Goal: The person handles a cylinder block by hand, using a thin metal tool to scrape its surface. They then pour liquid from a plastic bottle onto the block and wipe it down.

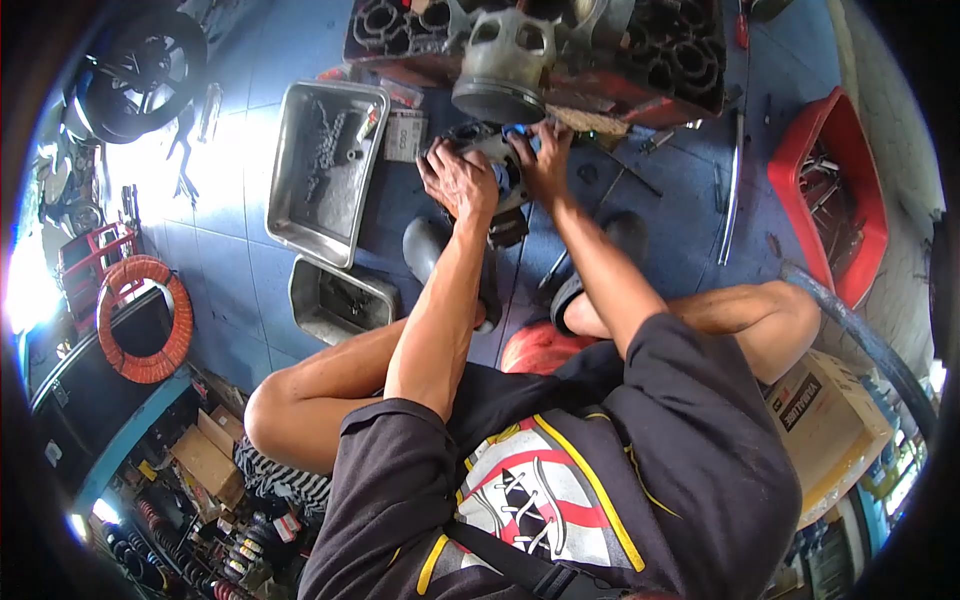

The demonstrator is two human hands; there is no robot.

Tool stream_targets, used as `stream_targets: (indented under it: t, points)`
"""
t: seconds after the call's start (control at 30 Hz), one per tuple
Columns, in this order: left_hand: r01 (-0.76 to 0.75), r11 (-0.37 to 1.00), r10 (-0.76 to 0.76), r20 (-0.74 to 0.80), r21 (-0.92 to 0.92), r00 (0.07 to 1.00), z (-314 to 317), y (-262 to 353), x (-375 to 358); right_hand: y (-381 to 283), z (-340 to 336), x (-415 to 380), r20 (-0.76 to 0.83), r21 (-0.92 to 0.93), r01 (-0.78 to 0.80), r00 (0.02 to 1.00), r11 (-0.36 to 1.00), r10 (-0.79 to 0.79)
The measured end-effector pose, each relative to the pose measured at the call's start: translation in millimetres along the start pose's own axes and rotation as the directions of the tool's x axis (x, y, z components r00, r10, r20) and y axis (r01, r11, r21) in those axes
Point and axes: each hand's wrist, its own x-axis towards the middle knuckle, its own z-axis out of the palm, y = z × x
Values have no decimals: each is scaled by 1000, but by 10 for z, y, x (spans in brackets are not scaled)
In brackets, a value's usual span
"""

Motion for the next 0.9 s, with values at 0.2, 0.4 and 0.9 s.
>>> stream_targets:
  t: [0.2,0.4,0.9]
  points:
    - [17,999,-16,43,-41,999,-21,-32,-17,157,-60,-548,-62,110,-59,996,992,66]
    - [14,999,-13,11,-52,1000,-105,21,-65,86,-85,-292,10,32,101,995,994,-101]
    - [70,998,-70,-30,-4,997,-45,44,-60,-104,104,-2,-24,-48,128,991,991,-129]
